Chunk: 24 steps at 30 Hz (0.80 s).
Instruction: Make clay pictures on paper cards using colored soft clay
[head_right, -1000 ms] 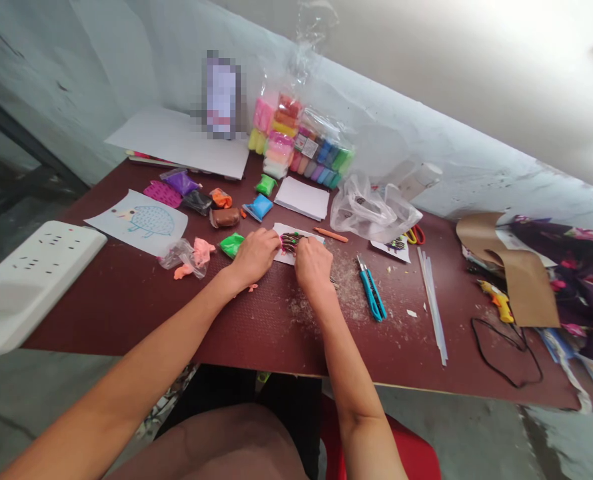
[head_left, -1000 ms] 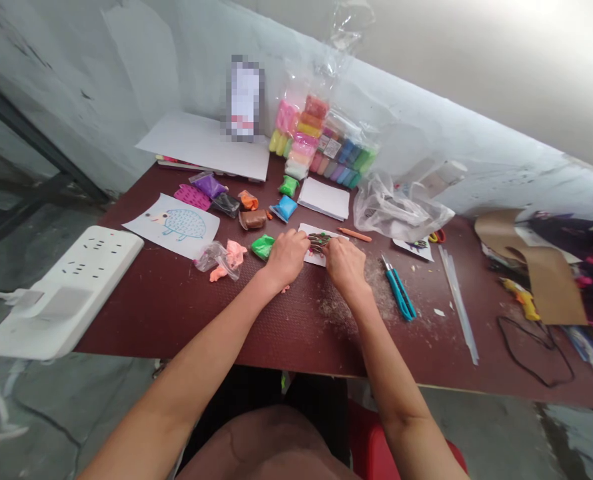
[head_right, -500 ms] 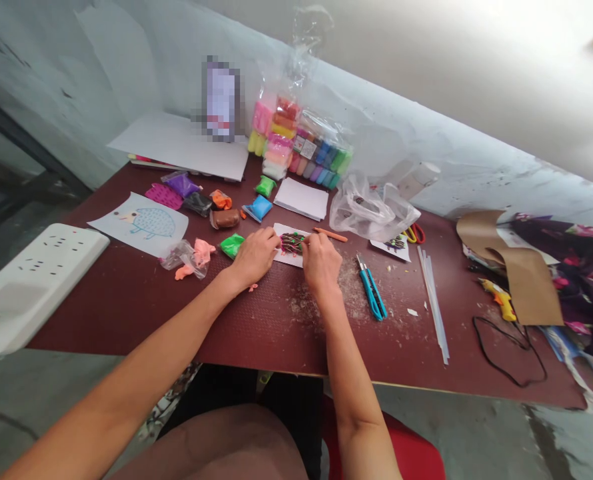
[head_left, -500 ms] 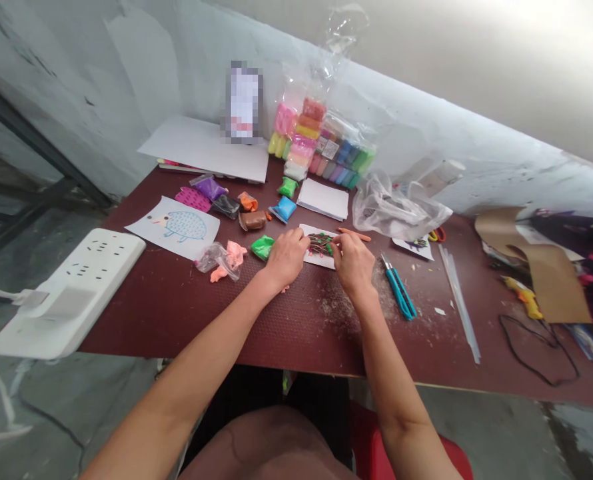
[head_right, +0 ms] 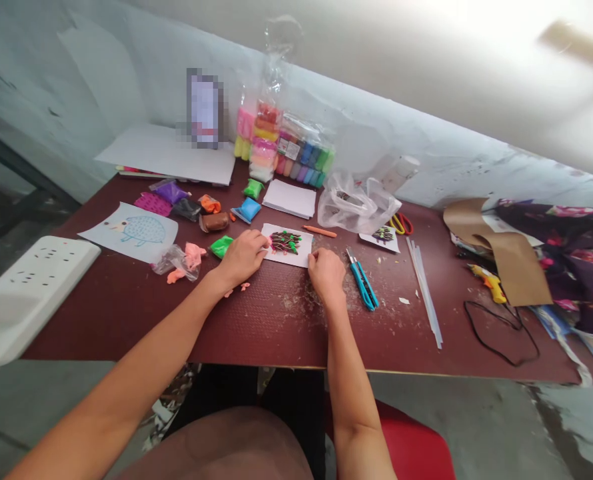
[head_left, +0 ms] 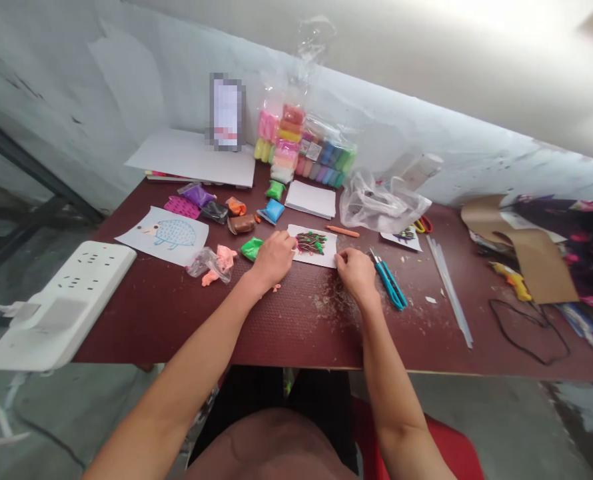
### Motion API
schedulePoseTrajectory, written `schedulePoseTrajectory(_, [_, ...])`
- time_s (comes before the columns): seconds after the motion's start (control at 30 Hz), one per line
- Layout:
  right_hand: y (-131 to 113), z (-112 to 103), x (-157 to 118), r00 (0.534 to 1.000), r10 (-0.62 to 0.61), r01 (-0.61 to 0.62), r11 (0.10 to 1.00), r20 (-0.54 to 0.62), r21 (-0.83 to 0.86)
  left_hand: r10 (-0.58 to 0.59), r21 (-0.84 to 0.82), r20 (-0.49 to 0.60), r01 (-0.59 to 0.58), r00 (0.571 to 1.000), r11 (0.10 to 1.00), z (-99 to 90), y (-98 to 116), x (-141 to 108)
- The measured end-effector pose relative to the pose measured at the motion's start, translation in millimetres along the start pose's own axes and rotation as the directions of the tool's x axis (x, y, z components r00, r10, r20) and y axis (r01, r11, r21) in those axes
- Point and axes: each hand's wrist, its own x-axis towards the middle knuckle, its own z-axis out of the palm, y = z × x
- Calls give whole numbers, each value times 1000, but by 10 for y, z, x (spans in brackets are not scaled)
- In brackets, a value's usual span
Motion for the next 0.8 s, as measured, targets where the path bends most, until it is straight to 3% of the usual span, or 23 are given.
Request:
schedulePoseTrajectory(0.5, [38,87,193,999,46,-46,978,2,202,13,-94,-90,-21,996,995,45,-81,-38])
schedulePoseTrajectory(0.67, [33,82,175,999,40,-33,982,-35,185,-52,-99,-170,36,984,994,-23,-77,6])
schedulePoseTrajectory(0.8, [28,57,175,999,41,-40,983,-5,179,-117,-55,-139,110,983,992,-91,-72,76])
